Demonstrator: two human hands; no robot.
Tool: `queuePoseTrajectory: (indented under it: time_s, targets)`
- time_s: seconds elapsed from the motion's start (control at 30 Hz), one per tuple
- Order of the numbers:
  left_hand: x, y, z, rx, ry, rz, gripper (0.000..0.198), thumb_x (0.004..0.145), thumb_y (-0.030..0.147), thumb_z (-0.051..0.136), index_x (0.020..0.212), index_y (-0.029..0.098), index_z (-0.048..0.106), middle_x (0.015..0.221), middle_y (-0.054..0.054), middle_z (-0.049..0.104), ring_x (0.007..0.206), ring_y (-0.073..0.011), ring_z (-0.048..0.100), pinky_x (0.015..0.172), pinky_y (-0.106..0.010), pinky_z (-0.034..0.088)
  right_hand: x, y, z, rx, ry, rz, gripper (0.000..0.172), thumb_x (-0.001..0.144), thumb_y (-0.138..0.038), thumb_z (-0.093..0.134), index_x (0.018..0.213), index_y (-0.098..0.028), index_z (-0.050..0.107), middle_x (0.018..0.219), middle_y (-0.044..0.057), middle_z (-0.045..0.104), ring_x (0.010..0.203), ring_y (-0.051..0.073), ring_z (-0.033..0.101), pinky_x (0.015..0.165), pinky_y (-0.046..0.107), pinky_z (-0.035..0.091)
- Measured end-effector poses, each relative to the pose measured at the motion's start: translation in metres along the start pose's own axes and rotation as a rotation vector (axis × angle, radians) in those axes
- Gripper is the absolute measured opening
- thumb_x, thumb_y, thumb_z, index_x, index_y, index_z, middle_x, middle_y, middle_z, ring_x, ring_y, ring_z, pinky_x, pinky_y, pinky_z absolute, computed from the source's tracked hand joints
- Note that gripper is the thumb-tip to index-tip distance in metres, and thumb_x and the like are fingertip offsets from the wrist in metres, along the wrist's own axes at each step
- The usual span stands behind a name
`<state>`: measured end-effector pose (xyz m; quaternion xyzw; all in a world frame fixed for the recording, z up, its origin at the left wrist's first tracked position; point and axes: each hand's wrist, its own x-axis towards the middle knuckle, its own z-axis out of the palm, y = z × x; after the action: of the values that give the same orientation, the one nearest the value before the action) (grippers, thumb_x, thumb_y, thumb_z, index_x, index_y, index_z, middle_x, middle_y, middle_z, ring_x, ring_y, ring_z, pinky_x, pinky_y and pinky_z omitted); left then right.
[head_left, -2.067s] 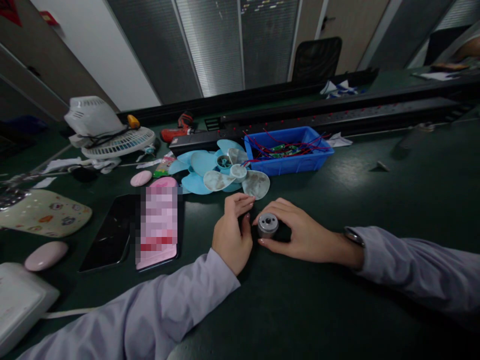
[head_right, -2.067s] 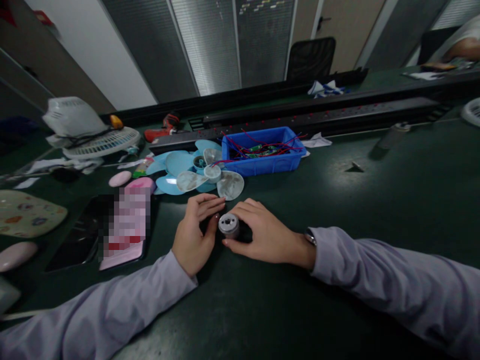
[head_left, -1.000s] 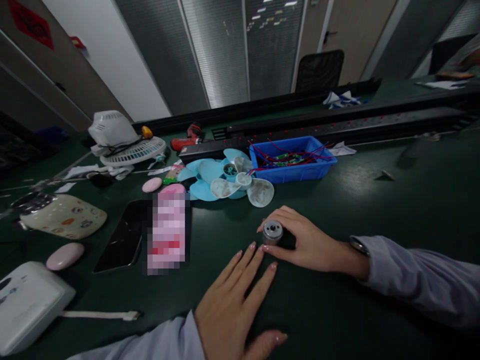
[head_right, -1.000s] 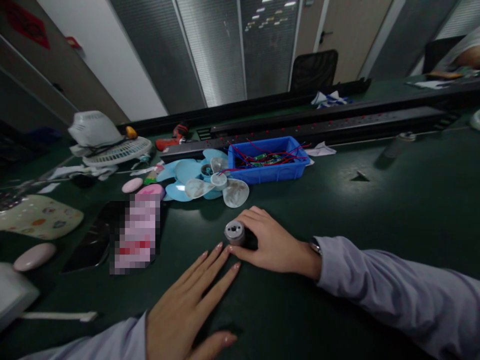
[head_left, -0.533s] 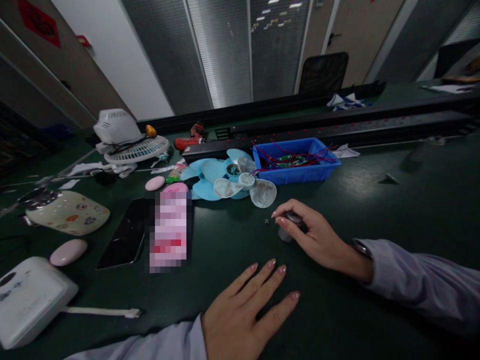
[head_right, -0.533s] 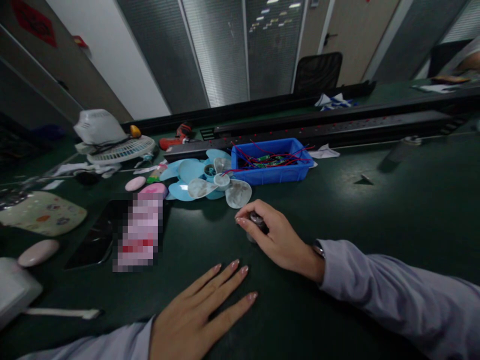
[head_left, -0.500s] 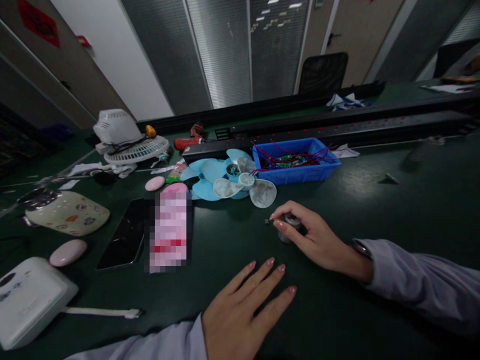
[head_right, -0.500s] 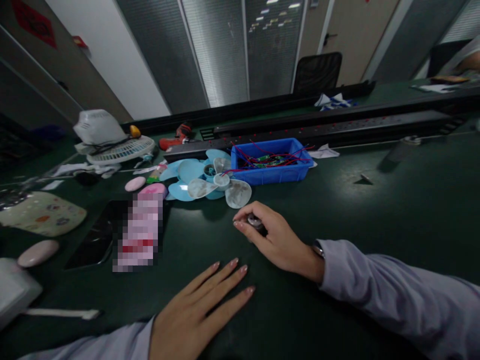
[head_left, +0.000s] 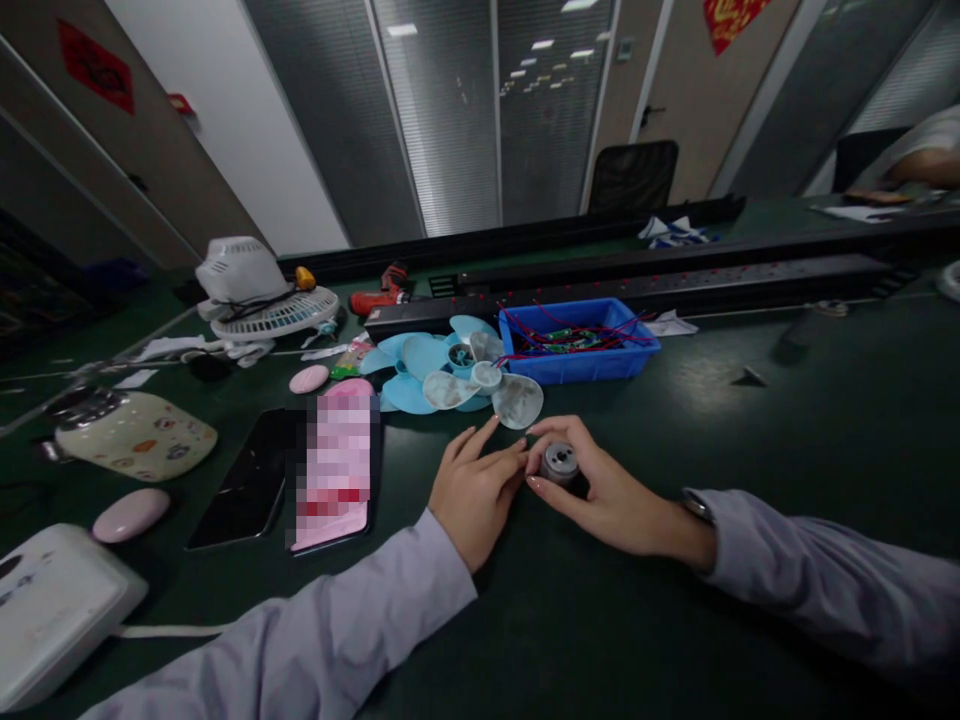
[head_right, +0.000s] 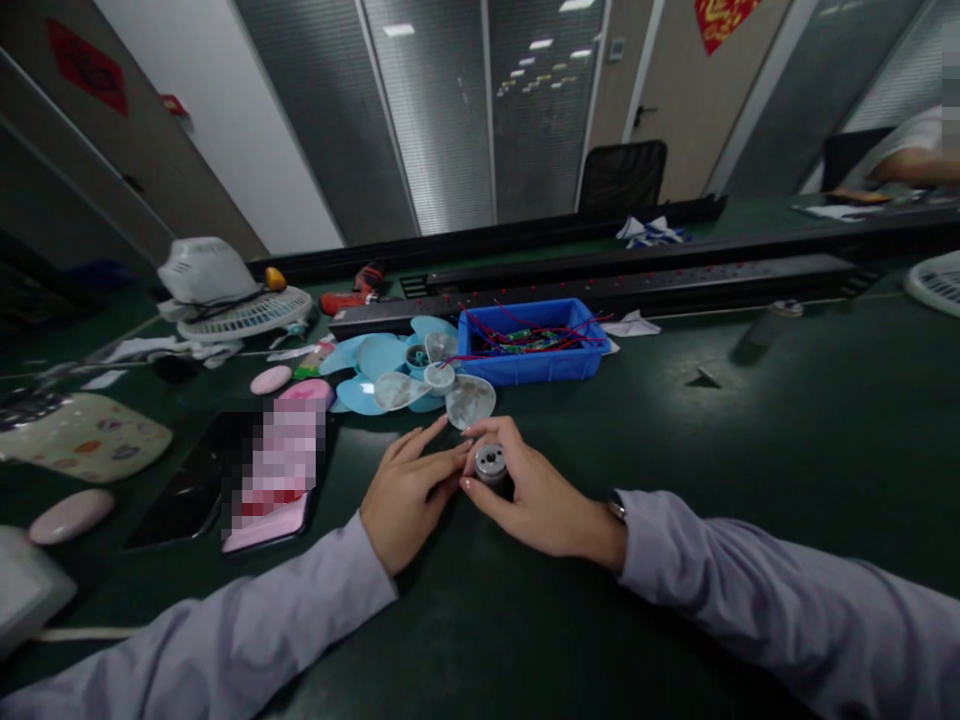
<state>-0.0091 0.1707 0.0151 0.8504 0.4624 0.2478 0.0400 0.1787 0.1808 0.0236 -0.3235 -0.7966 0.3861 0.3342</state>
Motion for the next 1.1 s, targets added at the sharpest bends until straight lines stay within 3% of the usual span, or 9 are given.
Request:
queuePoseTrajectory:
  time_s: [0.13, 0.23, 0.33, 0.43, 0.67, 0.83, 0.97, 1.1]
  targets:
    - [-0.002, -0.003, -0.003, 0.004, 0.106, 0.016, 0.024, 0.085, 0.009, 0.059, 0.094, 0.027, 0.072, 0.097, 0.000, 0.076, 0.114, -0.0283, 0.061, 0.094, -0.052, 0.044, 0.000, 0.001, -0.001, 0.002, 0.004, 0.009, 0.040, 0.086, -0.012, 0.055, 0.118, -0.022, 0.034, 0.098, 0.003, 0.057, 0.091, 0.017, 0.060, 0.082, 0.034, 0.049]
    - [-0.001, -0.004, -0.005, -0.051, 0.209, -0.062, 0.017, 0.078, 0.014, 0.070, 0.086, 0.028, 0.073, 0.086, 0.001, 0.077, 0.092, -0.0241, 0.070, 0.083, -0.044, 0.048, -0.001, -0.001, -0.002, -0.009, 0.008, 0.034, 0.037, 0.085, -0.011, 0.055, 0.115, -0.022, 0.037, 0.099, 0.004, 0.057, 0.088, 0.017, 0.060, 0.078, 0.032, 0.050]
    - [0.004, -0.002, -0.002, -0.238, 0.434, -0.181, 0.010, 0.077, 0.019, 0.072, 0.086, 0.023, 0.072, 0.083, 0.000, 0.075, 0.079, -0.0180, 0.069, 0.076, -0.035, 0.052, 0.000, -0.002, -0.002, -0.026, 0.003, 0.054, 0.035, 0.084, -0.012, 0.056, 0.112, -0.022, 0.039, 0.099, 0.004, 0.057, 0.085, 0.017, 0.060, 0.075, 0.032, 0.050]
    - [0.012, 0.006, 0.006, -0.471, 0.604, -0.178, 0.012, 0.077, 0.015, 0.071, 0.087, 0.020, 0.070, 0.083, 0.001, 0.074, 0.077, -0.0139, 0.069, 0.074, -0.027, 0.054, 0.001, 0.000, -0.001, -0.072, 0.023, 0.044, 0.034, 0.081, -0.011, 0.058, 0.110, -0.021, 0.042, 0.102, 0.005, 0.057, 0.091, 0.019, 0.059, 0.079, 0.034, 0.049]
    - [0.021, 0.019, 0.018, -0.693, 0.575, -0.102, 0.011, 0.076, 0.010, 0.071, 0.079, 0.020, 0.069, 0.079, 0.002, 0.074, 0.078, -0.0132, 0.071, 0.075, -0.025, 0.057, 0.003, 0.005, 0.000, -0.221, 0.062, -0.026, 0.029, 0.076, -0.009, 0.059, 0.100, -0.019, 0.047, 0.102, 0.008, 0.055, 0.099, 0.024, 0.054, 0.087, 0.041, 0.046]
    - [0.018, 0.016, 0.018, -0.772, 0.566, -0.066, 0.010, 0.076, 0.008, 0.068, 0.075, 0.018, 0.067, 0.081, -0.003, 0.075, 0.083, -0.0183, 0.072, 0.078, -0.031, 0.059, 0.003, 0.003, -0.002, -0.248, 0.056, -0.066, 0.028, 0.076, -0.010, 0.059, 0.100, -0.019, 0.048, 0.098, 0.007, 0.056, 0.092, 0.023, 0.053, 0.083, 0.040, 0.046]
    - [0.018, 0.017, 0.016, -0.792, 0.572, -0.009, 0.013, 0.074, 0.004, 0.067, 0.073, 0.018, 0.066, 0.080, -0.004, 0.075, 0.079, -0.0176, 0.071, 0.073, -0.030, 0.059, 0.002, 0.003, -0.002, -0.272, 0.066, -0.113, 0.027, 0.075, -0.010, 0.060, 0.098, -0.019, 0.048, 0.096, 0.006, 0.056, 0.090, 0.022, 0.053, 0.081, 0.039, 0.046]
    - [0.018, 0.023, 0.011, -0.772, 0.558, 0.085, 0.015, 0.073, 0.004, 0.066, 0.069, 0.018, 0.066, 0.078, -0.004, 0.076, 0.074, -0.0174, 0.071, 0.071, -0.031, 0.058, 0.001, 0.004, -0.002, -0.206, -0.008, -0.126, 0.024, 0.077, -0.009, 0.058, 0.098, -0.020, 0.050, 0.097, 0.004, 0.055, 0.087, 0.019, 0.056, 0.077, 0.033, 0.048]
